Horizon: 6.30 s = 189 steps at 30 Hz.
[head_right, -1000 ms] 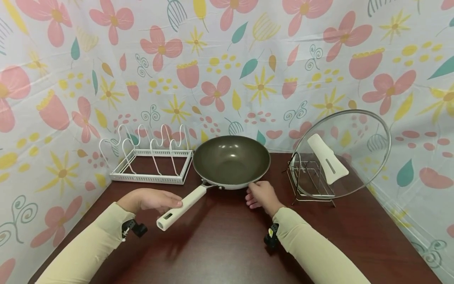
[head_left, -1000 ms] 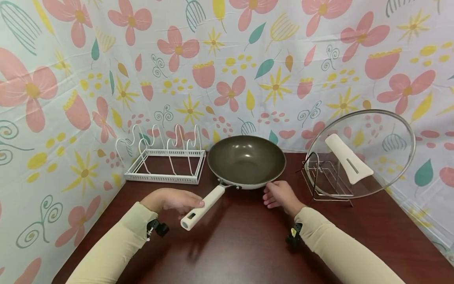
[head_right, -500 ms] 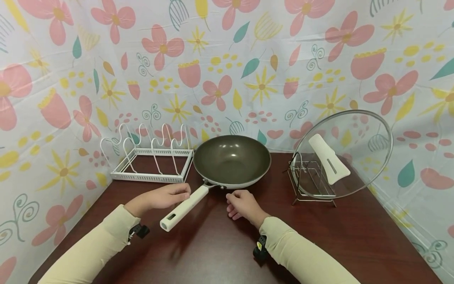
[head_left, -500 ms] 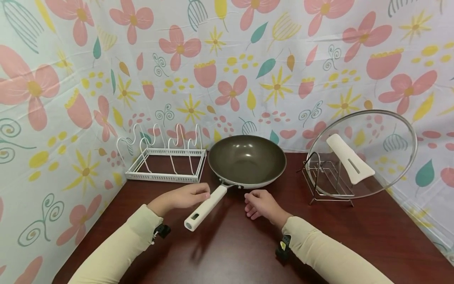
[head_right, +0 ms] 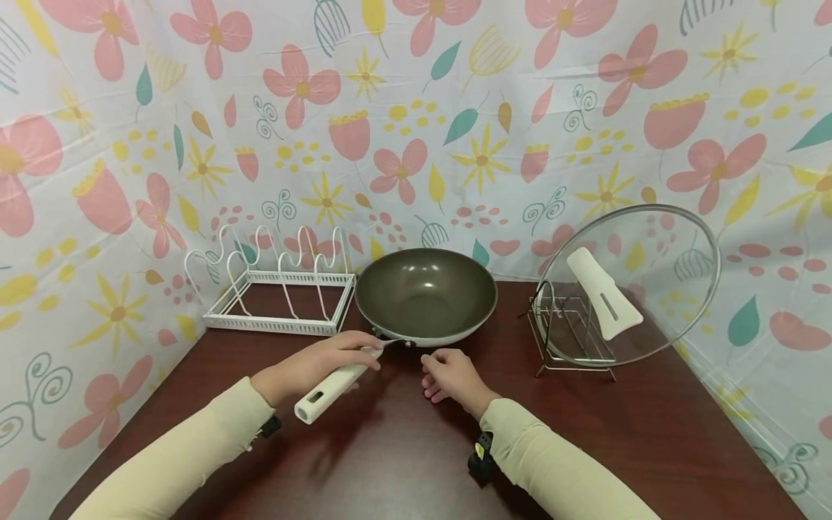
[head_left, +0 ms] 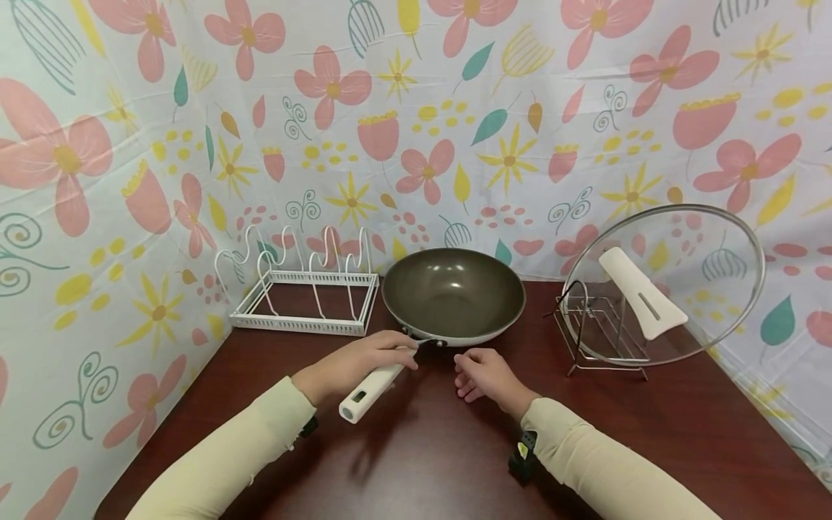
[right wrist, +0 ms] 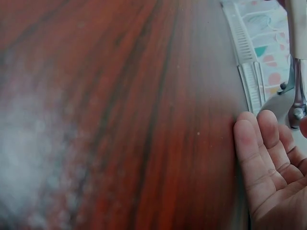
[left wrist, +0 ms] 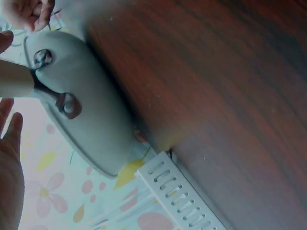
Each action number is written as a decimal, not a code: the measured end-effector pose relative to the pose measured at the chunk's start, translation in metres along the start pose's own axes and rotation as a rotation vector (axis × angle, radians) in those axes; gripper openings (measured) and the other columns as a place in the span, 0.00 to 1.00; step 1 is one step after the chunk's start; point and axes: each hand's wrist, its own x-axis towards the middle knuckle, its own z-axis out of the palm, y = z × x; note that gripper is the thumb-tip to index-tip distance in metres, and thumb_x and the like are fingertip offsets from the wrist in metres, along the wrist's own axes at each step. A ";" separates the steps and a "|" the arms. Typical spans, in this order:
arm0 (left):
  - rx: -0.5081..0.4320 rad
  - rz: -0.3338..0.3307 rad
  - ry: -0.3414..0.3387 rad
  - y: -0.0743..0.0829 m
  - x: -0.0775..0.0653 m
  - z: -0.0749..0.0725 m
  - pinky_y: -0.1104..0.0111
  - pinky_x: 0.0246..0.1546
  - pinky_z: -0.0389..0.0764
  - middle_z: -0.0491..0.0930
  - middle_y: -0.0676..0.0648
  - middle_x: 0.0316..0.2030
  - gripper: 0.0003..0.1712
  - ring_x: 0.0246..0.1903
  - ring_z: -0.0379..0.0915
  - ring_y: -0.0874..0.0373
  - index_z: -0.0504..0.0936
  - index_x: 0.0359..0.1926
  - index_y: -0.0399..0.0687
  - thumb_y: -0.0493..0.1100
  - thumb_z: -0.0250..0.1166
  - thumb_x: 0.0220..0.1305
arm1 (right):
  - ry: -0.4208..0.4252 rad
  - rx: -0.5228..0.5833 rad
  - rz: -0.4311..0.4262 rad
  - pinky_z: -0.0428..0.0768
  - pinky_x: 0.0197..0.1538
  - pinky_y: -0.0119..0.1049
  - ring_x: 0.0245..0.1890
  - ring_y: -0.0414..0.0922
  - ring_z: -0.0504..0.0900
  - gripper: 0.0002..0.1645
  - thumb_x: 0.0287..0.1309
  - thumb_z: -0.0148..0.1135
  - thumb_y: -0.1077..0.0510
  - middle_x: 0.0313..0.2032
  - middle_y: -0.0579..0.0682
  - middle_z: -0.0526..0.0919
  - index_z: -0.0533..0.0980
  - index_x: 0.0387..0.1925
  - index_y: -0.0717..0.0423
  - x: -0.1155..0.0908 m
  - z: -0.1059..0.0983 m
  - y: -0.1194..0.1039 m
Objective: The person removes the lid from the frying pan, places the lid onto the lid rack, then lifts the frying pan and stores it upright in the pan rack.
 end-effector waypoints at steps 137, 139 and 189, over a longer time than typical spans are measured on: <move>0.138 0.134 -0.110 0.028 0.081 0.051 0.69 0.62 0.67 0.78 0.56 0.41 0.23 0.50 0.70 0.58 0.79 0.43 0.49 0.28 0.62 0.42 | -0.166 0.014 0.094 0.86 0.29 0.46 0.23 0.47 0.84 0.22 0.74 0.53 0.51 0.25 0.55 0.82 0.74 0.42 0.71 -0.039 -0.033 -0.007; 0.106 0.114 -0.104 0.029 0.081 0.052 0.70 0.62 0.66 0.77 0.56 0.41 0.24 0.50 0.70 0.59 0.78 0.42 0.49 0.27 0.62 0.40 | -0.167 0.013 0.096 0.86 0.29 0.46 0.23 0.47 0.84 0.22 0.74 0.53 0.50 0.25 0.55 0.82 0.74 0.42 0.71 -0.040 -0.033 -0.006; -1.728 -0.922 -0.129 0.007 0.080 0.086 0.59 0.46 0.82 0.84 0.43 0.43 0.30 0.45 0.83 0.49 0.77 0.50 0.38 0.61 0.47 0.73 | -0.132 0.013 0.119 0.86 0.29 0.45 0.23 0.48 0.85 0.21 0.74 0.52 0.53 0.26 0.55 0.83 0.74 0.42 0.71 -0.047 -0.037 0.002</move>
